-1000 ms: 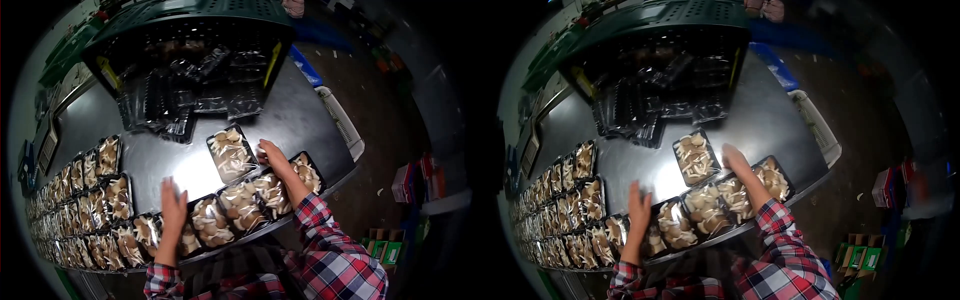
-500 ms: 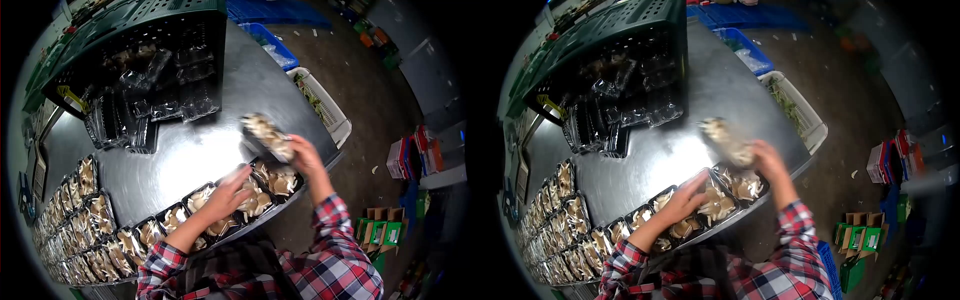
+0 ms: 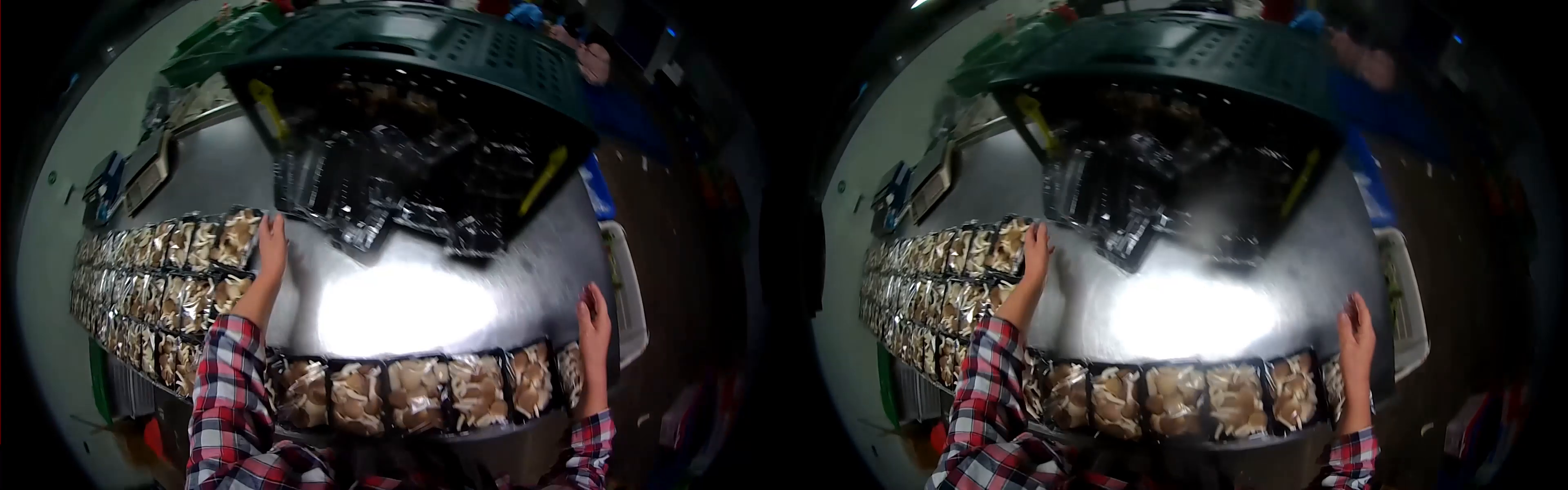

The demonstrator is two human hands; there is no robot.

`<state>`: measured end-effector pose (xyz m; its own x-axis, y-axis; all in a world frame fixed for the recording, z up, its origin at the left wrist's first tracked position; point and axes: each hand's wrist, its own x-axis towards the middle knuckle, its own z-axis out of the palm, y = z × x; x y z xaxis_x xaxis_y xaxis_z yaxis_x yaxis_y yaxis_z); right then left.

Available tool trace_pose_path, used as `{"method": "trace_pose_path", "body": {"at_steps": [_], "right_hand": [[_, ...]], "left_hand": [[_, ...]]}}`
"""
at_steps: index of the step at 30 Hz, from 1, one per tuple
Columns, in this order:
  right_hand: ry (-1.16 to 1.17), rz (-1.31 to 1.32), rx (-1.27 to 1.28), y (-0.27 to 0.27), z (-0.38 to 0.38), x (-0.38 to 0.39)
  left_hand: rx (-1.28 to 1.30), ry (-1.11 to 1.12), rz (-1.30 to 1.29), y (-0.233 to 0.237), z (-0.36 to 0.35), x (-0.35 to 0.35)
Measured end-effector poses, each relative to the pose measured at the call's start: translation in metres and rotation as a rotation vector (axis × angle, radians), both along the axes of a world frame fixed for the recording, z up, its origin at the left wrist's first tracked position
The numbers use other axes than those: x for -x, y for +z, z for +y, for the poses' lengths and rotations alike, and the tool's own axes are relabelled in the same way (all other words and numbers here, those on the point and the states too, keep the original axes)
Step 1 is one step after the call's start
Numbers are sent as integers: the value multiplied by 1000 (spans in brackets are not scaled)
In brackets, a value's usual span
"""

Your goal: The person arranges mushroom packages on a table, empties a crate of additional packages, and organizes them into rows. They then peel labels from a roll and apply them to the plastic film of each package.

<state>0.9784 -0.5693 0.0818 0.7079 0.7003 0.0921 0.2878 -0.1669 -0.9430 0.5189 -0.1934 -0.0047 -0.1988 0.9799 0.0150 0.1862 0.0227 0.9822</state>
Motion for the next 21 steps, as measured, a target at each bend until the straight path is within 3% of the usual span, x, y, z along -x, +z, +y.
{"method": "trace_pose_path", "body": {"at_steps": [3,6,7,8,10,11,12,13,17,19,20,21], "right_hand": [[-54,-30,-276,-4,121,19],[-21,-224,-322,-33,216,7],[-247,-119,-302,-26,231,14],[-313,-173,-397,-44,240,-1],[-316,-460,-343,-43,246,-20],[-259,-247,-252,-65,247,-69],[-194,-452,-281,-58,251,-89],[-205,-533,-103,-38,250,-101],[-359,-497,197,-31,240,-202],[-264,-419,76,-34,223,-226],[-307,-329,-12,-27,217,-205],[-242,-289,-7,-37,202,-235]], "left_hand": [[6,57,17,26,63,23],[-73,132,3,28,107,33],[-70,90,80,25,126,40],[-71,49,156,22,145,46],[-86,-5,189,46,158,40],[-154,-31,204,44,179,40],[-217,-59,223,39,197,41],[-181,-109,163,31,202,38],[-91,-251,-92,17,208,2],[-152,-300,-127,21,185,-20],[-232,-323,-102,32,157,-37],[-169,-391,-135,57,130,-53]]}}
